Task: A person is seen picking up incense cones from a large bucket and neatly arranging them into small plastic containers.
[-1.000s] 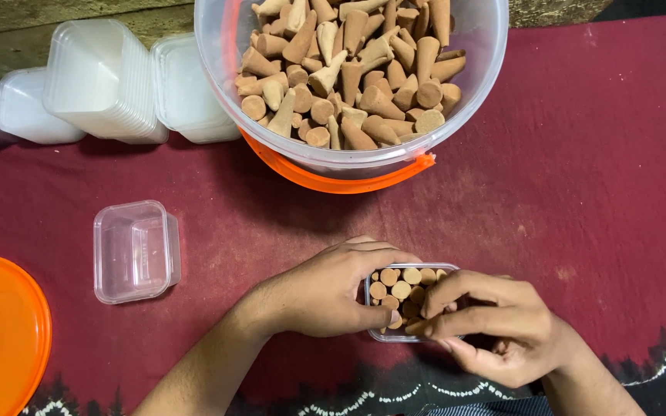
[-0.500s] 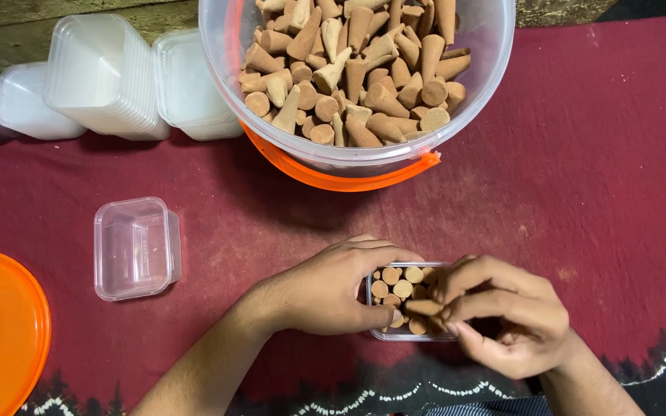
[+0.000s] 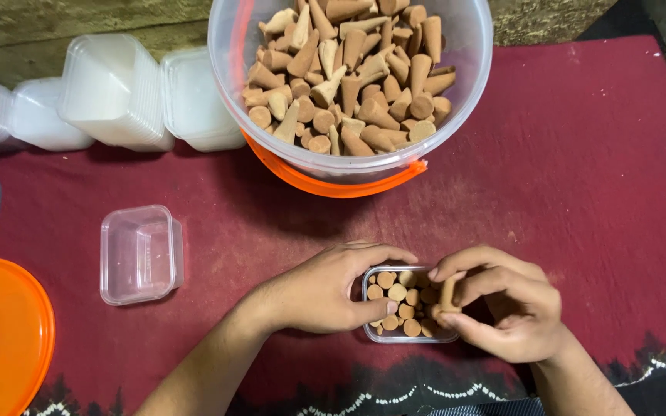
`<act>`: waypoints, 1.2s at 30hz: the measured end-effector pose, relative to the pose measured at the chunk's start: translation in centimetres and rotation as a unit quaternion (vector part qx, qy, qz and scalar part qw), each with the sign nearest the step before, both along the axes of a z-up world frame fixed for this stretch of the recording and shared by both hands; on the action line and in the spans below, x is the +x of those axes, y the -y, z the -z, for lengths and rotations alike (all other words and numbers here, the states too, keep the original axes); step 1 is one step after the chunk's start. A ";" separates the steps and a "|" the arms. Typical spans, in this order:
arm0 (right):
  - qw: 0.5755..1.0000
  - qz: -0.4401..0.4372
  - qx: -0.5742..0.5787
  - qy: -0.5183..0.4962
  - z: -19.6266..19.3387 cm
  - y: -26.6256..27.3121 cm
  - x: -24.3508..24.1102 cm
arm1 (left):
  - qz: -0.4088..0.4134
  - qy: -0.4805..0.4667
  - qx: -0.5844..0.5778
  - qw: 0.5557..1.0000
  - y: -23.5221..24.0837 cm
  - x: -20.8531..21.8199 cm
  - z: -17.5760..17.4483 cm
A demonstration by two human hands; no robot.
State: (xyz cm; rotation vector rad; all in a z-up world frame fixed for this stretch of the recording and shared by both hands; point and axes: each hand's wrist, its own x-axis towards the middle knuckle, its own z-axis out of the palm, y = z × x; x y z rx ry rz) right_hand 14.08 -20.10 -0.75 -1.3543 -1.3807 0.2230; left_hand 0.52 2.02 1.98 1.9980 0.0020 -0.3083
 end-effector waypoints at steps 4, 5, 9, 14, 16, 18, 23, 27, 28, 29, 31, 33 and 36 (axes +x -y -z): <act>1.000 -0.007 -0.010 0.023 -0.8 -0.6 -0.2 | -0.003 0.020 0.030 0.999 0.4 0.1 -0.3; 1.000 0.011 -0.016 0.016 -0.5 -0.3 -0.1 | -0.018 0.023 0.030 0.999 0.8 0.1 -0.3; 0.999 0.043 0.004 -0.011 0.0 0.1 0.1 | -0.071 0.005 0.036 0.997 2.1 0.0 -0.1; 0.998 0.066 -0.007 -0.009 0.0 -0.1 -0.1 | -0.090 0.008 0.055 0.994 3.2 0.1 0.4; 0.998 0.066 -0.008 -0.008 0.1 -0.1 -0.2 | -0.091 -0.025 0.054 0.994 3.4 0.0 -0.1; 0.998 0.064 -0.001 -0.006 0.1 -0.3 0.0 | -0.094 -0.059 0.048 0.993 3.6 0.1 -1.0; 0.997 0.082 0.005 -0.013 0.1 -0.4 -0.1 | -0.102 -0.046 0.049 0.992 3.7 0.0 -0.8; 0.996 0.085 0.010 0.004 0.0 -0.2 0.4 | -0.113 -0.037 0.064 0.991 3.9 0.2 -0.4; 0.996 0.087 0.012 0.004 0.1 -0.1 0.3 | -0.112 -0.037 0.066 0.991 3.9 0.0 -0.4; 0.997 0.071 0.016 0.000 0.1 -0.1 0.4 | -0.111 -0.028 0.061 0.992 3.9 0.0 -0.3; 0.998 0.057 0.019 -0.004 -0.2 -0.2 0.5 | -0.110 -0.020 0.056 0.992 3.7 0.1 0.3; 0.998 0.056 -0.003 0.011 -0.5 -0.2 0.2 | -0.097 0.034 0.047 0.994 3.6 -0.1 1.7; 0.999 0.049 -0.008 0.000 -0.6 0.0 0.0 | -0.098 -0.020 0.026 0.995 3.2 0.0 0.2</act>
